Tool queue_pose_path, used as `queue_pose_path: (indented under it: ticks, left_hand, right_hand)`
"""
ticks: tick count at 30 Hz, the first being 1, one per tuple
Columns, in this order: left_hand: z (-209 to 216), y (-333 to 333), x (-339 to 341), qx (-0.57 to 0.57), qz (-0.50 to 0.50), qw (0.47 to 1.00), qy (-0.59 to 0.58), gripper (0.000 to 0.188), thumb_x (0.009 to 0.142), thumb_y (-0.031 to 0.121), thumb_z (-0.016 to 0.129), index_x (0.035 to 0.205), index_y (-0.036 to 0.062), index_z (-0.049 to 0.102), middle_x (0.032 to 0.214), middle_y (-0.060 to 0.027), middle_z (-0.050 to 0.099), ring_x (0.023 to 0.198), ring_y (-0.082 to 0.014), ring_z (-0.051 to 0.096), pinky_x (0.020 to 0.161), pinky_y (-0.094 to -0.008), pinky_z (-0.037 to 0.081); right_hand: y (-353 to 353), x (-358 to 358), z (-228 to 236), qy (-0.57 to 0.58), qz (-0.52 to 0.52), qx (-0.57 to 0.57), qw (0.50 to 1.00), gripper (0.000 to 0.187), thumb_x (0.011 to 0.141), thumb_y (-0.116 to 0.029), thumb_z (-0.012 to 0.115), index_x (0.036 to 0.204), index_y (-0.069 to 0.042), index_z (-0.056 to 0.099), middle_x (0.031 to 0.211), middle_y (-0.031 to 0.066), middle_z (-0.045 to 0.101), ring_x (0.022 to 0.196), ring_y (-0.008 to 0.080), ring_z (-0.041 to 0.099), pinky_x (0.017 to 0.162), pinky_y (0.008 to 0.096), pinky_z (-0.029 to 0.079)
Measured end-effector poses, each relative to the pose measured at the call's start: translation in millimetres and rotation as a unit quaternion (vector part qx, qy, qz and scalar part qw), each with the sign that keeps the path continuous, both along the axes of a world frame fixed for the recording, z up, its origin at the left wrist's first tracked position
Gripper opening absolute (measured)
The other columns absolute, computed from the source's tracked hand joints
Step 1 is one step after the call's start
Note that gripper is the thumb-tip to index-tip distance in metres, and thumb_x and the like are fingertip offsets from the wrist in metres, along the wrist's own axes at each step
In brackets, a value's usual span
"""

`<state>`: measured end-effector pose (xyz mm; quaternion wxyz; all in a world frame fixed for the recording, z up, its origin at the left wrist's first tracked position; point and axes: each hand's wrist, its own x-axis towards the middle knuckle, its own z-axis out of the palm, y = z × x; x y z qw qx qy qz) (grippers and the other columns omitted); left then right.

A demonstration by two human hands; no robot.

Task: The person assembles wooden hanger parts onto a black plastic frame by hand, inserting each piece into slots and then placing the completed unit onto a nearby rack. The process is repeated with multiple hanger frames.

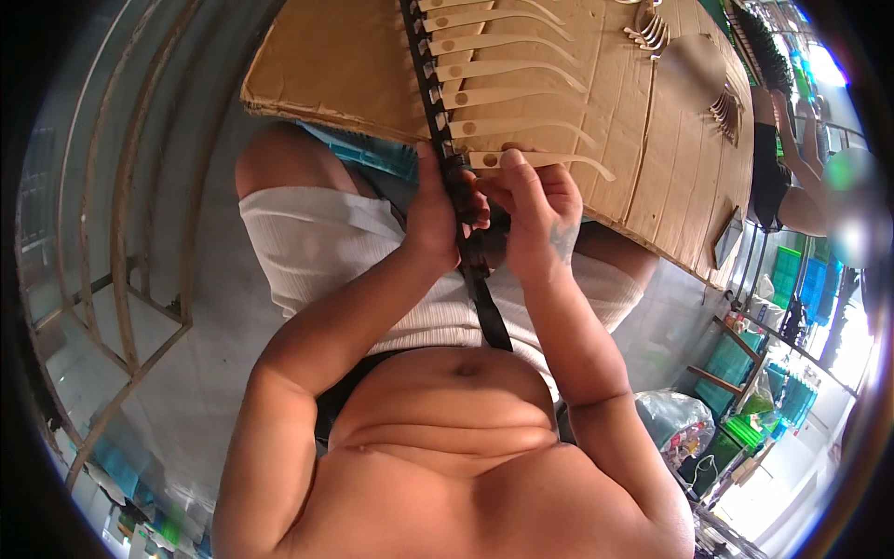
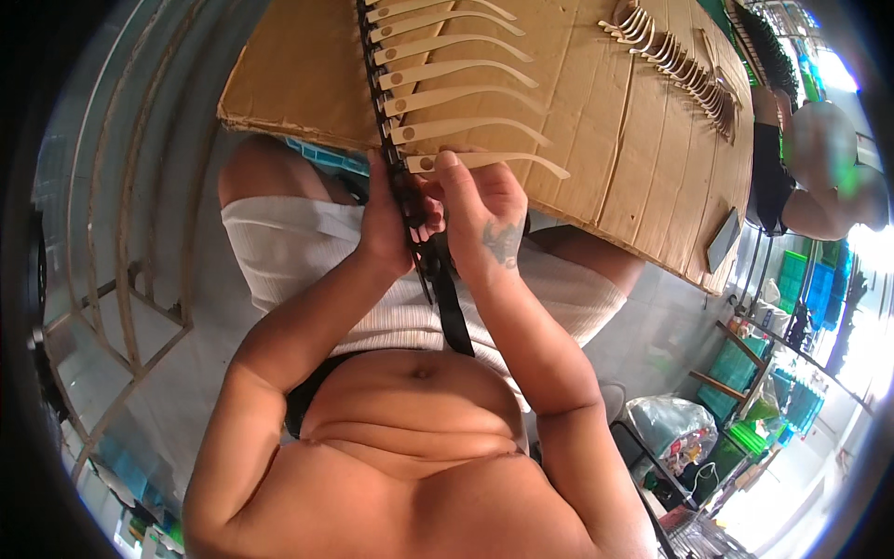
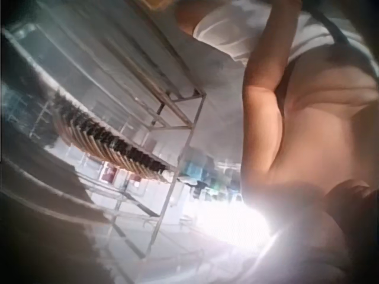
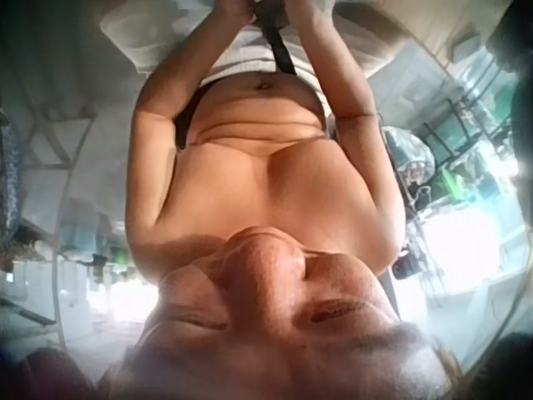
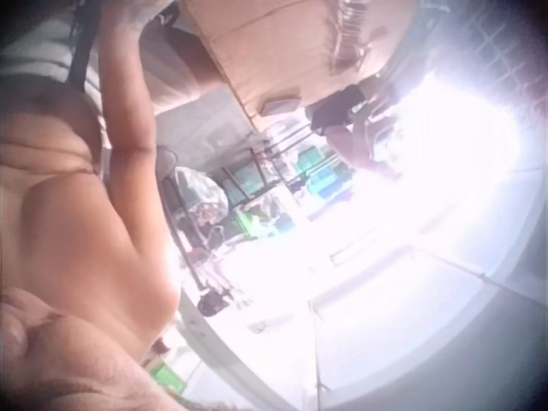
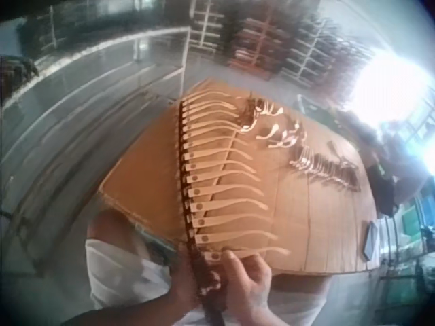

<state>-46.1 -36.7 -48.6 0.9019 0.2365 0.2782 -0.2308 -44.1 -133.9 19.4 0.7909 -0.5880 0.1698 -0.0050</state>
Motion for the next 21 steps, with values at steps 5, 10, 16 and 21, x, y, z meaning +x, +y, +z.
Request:
queue_pose_path:
  ticks: [5, 10, 16, 21]
  left_hand:
    - [1, -4, -16, -0.038, -0.025, 0.998, -0.038, 0.067, 0.091, 0.069, 0.025, 0.091, 0.0118, 0.060, 0.072, -0.0028, 0.062, 0.060, -0.0143, 0.057, 0.053, -0.0270, 0.044]
    - [2, -9, -9, -0.076, 0.017, 0.995, -0.059, 0.062, 0.092, 0.067, 0.024, 0.093, 0.0129, 0.055, 0.074, 0.0008, 0.058, 0.061, -0.0120, 0.056, 0.054, -0.0252, 0.046]
    - [19, -7, -3, -0.047, -0.004, 0.996, -0.080, 0.061, 0.093, 0.065, 0.024, 0.094, 0.0127, 0.055, 0.075, 0.0017, 0.059, 0.060, -0.0100, 0.054, 0.055, -0.0228, 0.043]
    - [-13, -6, -6, -0.089, 0.002, 0.988, -0.129, 0.065, 0.092, 0.067, 0.026, 0.110, 0.0138, 0.060, 0.087, 0.0005, 0.066, 0.072, -0.0096, 0.059, 0.060, -0.0230, 0.043]
  right_hand:
    - [-5, -10, -2, 0.004, -0.005, -0.018, 1.000, 0.018, 0.091, -0.013, 0.059, 0.098, 0.004, 0.056, 0.088, 0.0172, 0.065, 0.076, 0.0231, 0.067, 0.070, 0.0325, 0.056]
    - [-7, -16, 0, 0.018, -0.007, -0.042, 0.999, 0.017, 0.091, -0.012, 0.059, 0.095, 0.004, 0.056, 0.084, 0.0186, 0.066, 0.069, 0.0234, 0.066, 0.058, 0.0296, 0.052]
    - [-1, -12, 1, 0.016, -0.013, -0.040, 0.999, 0.018, 0.091, -0.013, 0.060, 0.093, 0.004, 0.057, 0.083, 0.0165, 0.065, 0.068, 0.0219, 0.065, 0.059, 0.0300, 0.052]
    - [0, -11, 0, 0.026, 0.004, -0.031, 0.999, 0.015, 0.090, -0.013, 0.061, 0.092, 0.002, 0.058, 0.084, 0.0144, 0.065, 0.070, 0.0207, 0.065, 0.061, 0.0299, 0.053]
